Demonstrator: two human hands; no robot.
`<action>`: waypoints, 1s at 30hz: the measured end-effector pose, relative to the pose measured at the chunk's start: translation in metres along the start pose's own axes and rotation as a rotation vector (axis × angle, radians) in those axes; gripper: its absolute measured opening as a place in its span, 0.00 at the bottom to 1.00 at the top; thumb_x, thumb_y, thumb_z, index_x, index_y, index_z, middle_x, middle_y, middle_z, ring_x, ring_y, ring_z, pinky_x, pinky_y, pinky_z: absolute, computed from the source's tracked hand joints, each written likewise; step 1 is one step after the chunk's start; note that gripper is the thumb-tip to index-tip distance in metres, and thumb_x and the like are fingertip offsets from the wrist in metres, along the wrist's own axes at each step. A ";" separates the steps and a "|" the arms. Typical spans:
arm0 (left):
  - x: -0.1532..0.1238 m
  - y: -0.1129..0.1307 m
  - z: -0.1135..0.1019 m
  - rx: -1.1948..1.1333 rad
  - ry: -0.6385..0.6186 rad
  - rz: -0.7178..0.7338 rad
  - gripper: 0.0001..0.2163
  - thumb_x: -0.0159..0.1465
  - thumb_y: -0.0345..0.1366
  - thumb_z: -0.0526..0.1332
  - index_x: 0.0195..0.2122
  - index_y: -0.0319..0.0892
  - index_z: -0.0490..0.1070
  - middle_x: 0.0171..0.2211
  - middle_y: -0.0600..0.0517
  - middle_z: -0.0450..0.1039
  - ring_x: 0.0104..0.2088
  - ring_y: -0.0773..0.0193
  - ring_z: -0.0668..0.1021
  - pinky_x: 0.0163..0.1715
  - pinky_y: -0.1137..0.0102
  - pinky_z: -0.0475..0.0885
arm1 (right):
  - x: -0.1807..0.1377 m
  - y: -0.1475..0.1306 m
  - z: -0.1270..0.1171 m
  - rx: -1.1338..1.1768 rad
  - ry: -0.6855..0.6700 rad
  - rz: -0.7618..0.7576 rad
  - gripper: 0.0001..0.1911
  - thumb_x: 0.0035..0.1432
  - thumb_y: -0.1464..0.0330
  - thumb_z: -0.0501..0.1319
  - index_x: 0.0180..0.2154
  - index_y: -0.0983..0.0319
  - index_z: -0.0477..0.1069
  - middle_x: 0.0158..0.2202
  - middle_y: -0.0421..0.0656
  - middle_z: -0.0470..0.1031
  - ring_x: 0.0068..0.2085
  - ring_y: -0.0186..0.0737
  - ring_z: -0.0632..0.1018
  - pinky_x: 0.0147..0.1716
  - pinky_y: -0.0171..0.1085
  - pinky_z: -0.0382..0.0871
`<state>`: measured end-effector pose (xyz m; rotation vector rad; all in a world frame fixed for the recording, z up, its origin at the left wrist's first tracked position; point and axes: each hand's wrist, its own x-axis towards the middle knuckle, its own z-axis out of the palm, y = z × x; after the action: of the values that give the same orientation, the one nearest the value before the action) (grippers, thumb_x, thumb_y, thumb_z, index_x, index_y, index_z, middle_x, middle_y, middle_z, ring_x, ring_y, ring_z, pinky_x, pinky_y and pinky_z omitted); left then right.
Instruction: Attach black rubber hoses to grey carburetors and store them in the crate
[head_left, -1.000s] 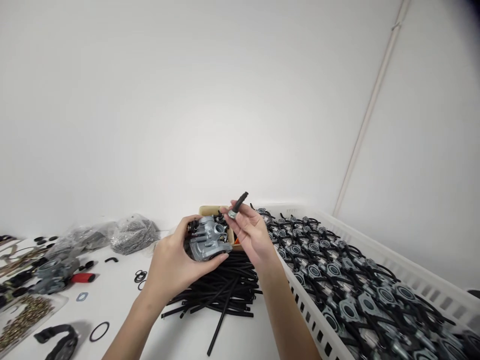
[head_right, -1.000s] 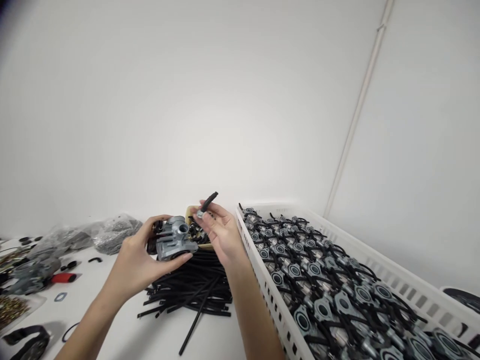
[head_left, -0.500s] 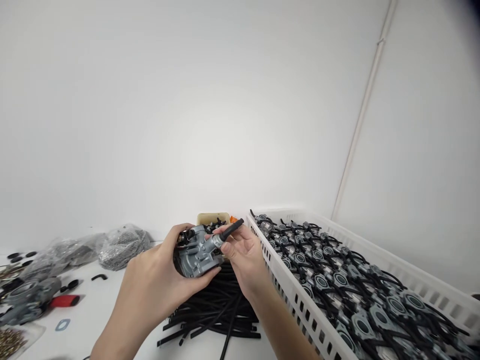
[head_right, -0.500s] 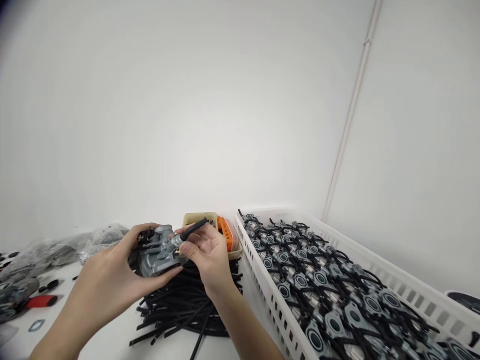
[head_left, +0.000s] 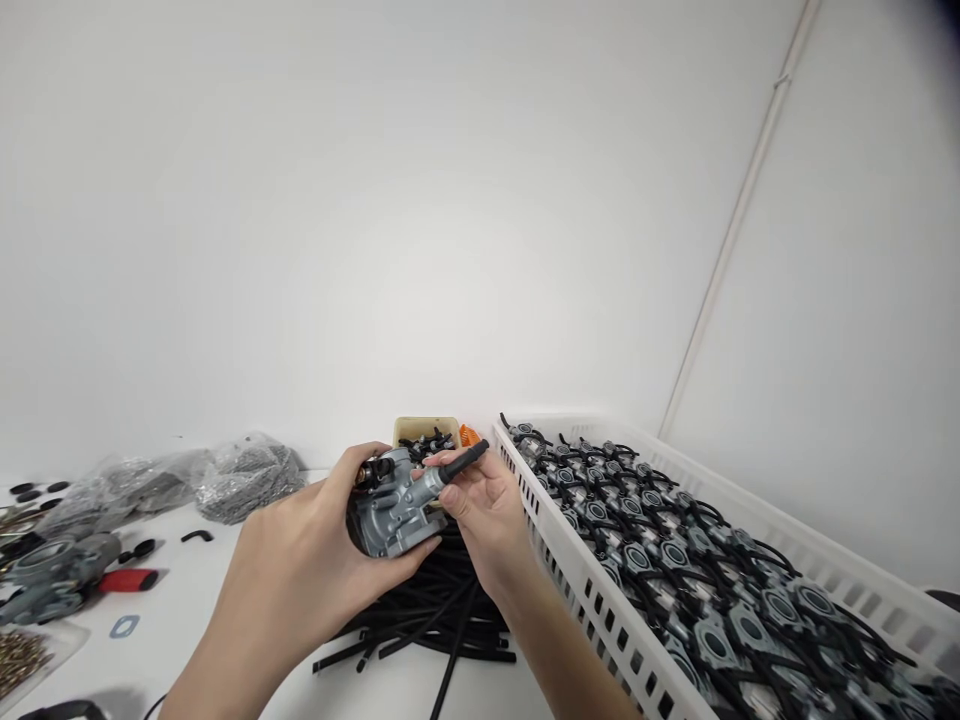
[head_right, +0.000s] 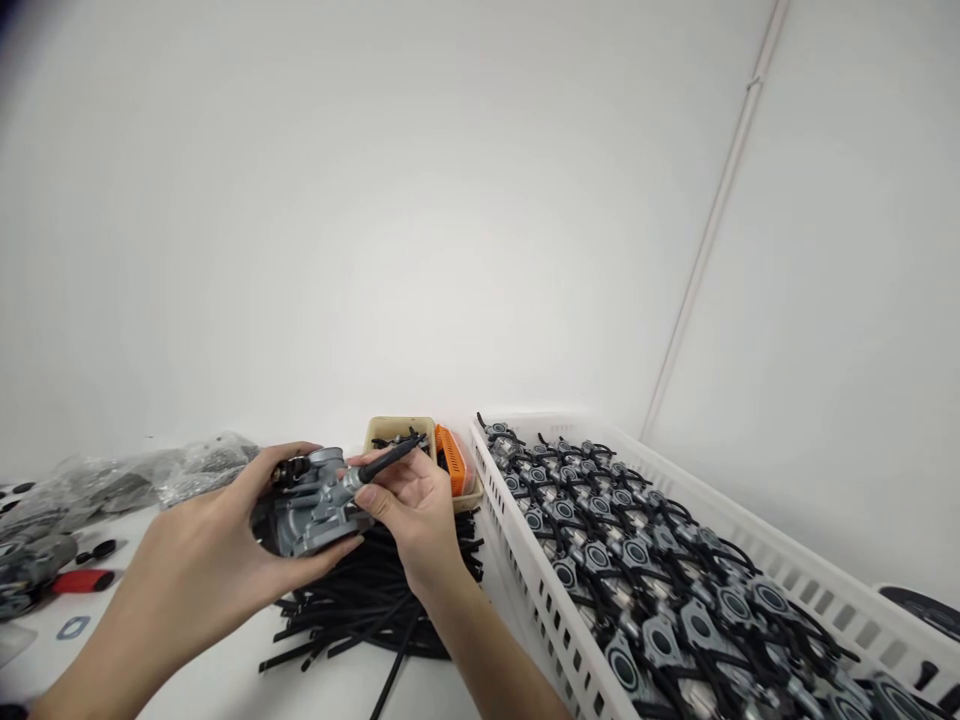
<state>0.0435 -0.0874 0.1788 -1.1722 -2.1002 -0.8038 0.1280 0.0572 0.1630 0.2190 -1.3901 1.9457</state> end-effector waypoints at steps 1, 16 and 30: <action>0.000 0.000 0.000 0.003 -0.003 0.001 0.28 0.50 0.58 0.63 0.50 0.52 0.63 0.24 0.56 0.77 0.19 0.56 0.77 0.17 0.71 0.63 | 0.000 0.000 0.000 -0.001 0.005 0.005 0.16 0.45 0.65 0.74 0.37 0.59 0.75 0.38 0.43 0.80 0.39 0.40 0.80 0.43 0.38 0.74; -0.003 0.015 -0.009 0.046 -0.016 -0.029 0.22 0.55 0.51 0.62 0.48 0.51 0.62 0.27 0.56 0.78 0.22 0.56 0.79 0.20 0.70 0.65 | -0.001 0.003 0.004 0.048 0.015 0.014 0.18 0.42 0.68 0.75 0.38 0.56 0.78 0.33 0.37 0.76 0.37 0.33 0.79 0.39 0.30 0.72; -0.005 0.019 -0.001 0.082 0.041 0.022 0.22 0.53 0.43 0.63 0.48 0.49 0.62 0.27 0.55 0.78 0.25 0.55 0.80 0.21 0.69 0.64 | -0.002 0.004 0.009 -0.044 0.101 -0.059 0.10 0.41 0.67 0.75 0.30 0.55 0.80 0.36 0.37 0.73 0.37 0.34 0.74 0.41 0.33 0.68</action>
<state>0.0626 -0.0827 0.1799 -1.1237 -2.0632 -0.7186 0.1244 0.0481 0.1628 0.1378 -1.3444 1.8511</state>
